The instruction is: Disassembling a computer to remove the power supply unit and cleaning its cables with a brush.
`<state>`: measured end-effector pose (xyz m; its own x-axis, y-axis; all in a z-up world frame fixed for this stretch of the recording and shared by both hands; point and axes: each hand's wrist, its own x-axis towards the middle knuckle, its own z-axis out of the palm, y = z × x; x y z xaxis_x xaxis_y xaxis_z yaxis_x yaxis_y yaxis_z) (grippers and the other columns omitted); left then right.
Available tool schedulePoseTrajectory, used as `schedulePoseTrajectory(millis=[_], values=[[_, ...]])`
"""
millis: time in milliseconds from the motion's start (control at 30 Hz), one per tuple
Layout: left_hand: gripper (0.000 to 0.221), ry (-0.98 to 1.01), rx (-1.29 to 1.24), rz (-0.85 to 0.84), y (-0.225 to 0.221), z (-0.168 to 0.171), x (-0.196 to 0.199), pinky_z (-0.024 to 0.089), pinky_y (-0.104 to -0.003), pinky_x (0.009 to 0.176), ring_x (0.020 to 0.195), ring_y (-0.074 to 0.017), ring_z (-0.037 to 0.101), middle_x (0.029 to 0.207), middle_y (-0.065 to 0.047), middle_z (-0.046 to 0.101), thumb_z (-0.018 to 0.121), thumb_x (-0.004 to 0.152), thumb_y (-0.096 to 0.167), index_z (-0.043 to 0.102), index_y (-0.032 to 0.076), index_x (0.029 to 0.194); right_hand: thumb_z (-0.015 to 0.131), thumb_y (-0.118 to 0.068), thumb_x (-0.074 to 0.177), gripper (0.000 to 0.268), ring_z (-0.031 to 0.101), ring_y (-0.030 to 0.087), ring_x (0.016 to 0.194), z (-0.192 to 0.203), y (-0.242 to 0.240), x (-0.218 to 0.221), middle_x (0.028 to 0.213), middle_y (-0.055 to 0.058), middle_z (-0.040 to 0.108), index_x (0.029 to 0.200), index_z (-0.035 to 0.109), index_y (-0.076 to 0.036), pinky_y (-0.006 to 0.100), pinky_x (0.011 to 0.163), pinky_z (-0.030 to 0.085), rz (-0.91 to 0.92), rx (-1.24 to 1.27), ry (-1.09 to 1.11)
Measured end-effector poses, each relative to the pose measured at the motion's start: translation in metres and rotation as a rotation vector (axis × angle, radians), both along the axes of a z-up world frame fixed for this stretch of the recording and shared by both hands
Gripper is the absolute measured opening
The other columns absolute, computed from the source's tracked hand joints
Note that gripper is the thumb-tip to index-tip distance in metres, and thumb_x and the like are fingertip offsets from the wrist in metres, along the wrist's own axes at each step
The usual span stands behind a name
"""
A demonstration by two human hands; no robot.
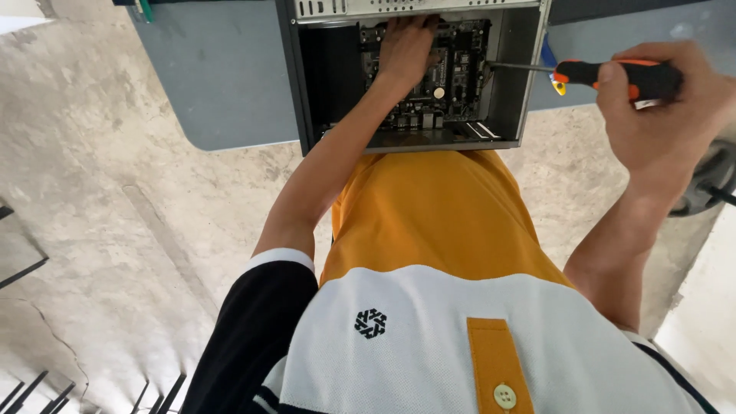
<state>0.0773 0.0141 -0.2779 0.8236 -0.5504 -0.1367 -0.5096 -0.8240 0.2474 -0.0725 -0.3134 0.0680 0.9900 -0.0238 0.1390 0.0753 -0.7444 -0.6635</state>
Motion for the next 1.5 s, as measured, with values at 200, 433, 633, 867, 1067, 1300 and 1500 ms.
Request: schedulePoseTrajectory(millis=[200, 433, 633, 867, 1067, 1300, 1500], values=[[0.058, -0.063, -0.04, 0.029, -0.002, -0.017, -0.003, 0.06, -0.063, 0.127, 0.137, -0.0442, 0.079, 0.145, -0.014, 0.087, 0.107, 0.098, 0.02, 0.088, 0.015, 0.152, 0.106, 0.006, 0.137, 0.015, 0.081, 0.029, 0.103, -0.013, 0.011, -0.004, 0.119, 0.02, 0.09, 0.144, 0.094, 0.012, 0.043, 0.094, 0.062, -0.019, -0.027, 0.07], [0.024, 0.003, -0.13, 0.1, -0.002, -0.032, 0.001, 0.077, -0.063, 0.099, 0.098, -0.044, 0.092, 0.101, -0.017, 0.093, 0.105, 0.101, 0.026, 0.098, 0.016, 0.121, 0.112, 0.002, 0.133, 0.024, 0.078, 0.027, 0.092, -0.033, 0.026, -0.008, 0.113, 0.015, 0.088, 0.143, 0.09, 0.006, 0.041, 0.088, 0.062, 0.081, -0.079, 0.081], [0.05, -0.022, -0.195, 0.114, 0.003, -0.012, 0.004, 0.078, -0.062, 0.089, 0.091, -0.0414, 0.091, 0.096, -0.013, 0.093, 0.088, 0.087, -0.019, 0.099, 0.018, 0.119, 0.111, 0.0, 0.129, 0.027, 0.078, 0.03, 0.09, -0.049, 0.039, -0.01, 0.111, 0.014, 0.089, 0.137, 0.086, 0.004, 0.043, 0.083, 0.062, 0.173, -0.114, 0.056], [0.058, -0.101, -0.171, 0.105, 0.0, -0.015, -0.001, 0.072, -0.066, 0.112, 0.113, -0.0447, 0.088, 0.121, -0.012, 0.094, 0.094, 0.09, -0.014, 0.098, 0.023, 0.133, 0.11, -0.006, 0.128, 0.027, 0.071, 0.026, 0.083, -0.057, 0.054, -0.021, 0.104, 0.009, 0.083, 0.132, 0.084, 0.001, 0.041, 0.074, 0.057, 0.226, -0.136, 0.169], [0.041, -0.075, -0.17, 0.126, -0.005, -0.017, -0.001, 0.076, -0.064, 0.106, 0.106, -0.0432, 0.09, 0.113, -0.014, 0.094, 0.093, 0.089, -0.014, 0.098, 0.016, 0.117, 0.109, -0.007, 0.126, 0.028, 0.075, 0.028, 0.083, -0.069, 0.051, -0.027, 0.107, 0.012, 0.087, 0.132, 0.083, 0.003, 0.043, 0.07, 0.057, 0.261, -0.193, 0.156], [0.033, -0.163, -0.154, 0.126, -0.009, -0.034, -0.004, 0.075, -0.066, 0.101, 0.109, -0.0474, 0.084, 0.118, -0.014, 0.09, 0.093, 0.094, -0.009, 0.098, 0.017, 0.114, 0.108, -0.009, 0.126, 0.03, 0.079, 0.03, 0.086, -0.079, 0.052, -0.028, 0.11, 0.014, 0.088, 0.133, 0.082, 0.003, 0.043, 0.068, 0.062, 0.264, -0.212, 0.149], [0.039, -0.165, -0.128, 0.12, -0.01, -0.028, -0.002, 0.075, -0.061, 0.103, 0.11, -0.0439, 0.086, 0.116, -0.013, 0.091, 0.095, 0.092, -0.009, 0.099, 0.017, 0.12, 0.108, -0.009, 0.126, 0.03, 0.083, 0.032, 0.09, -0.084, 0.052, -0.029, 0.113, 0.016, 0.09, 0.134, 0.082, 0.005, 0.044, 0.07, 0.064, 0.274, -0.205, 0.131]])
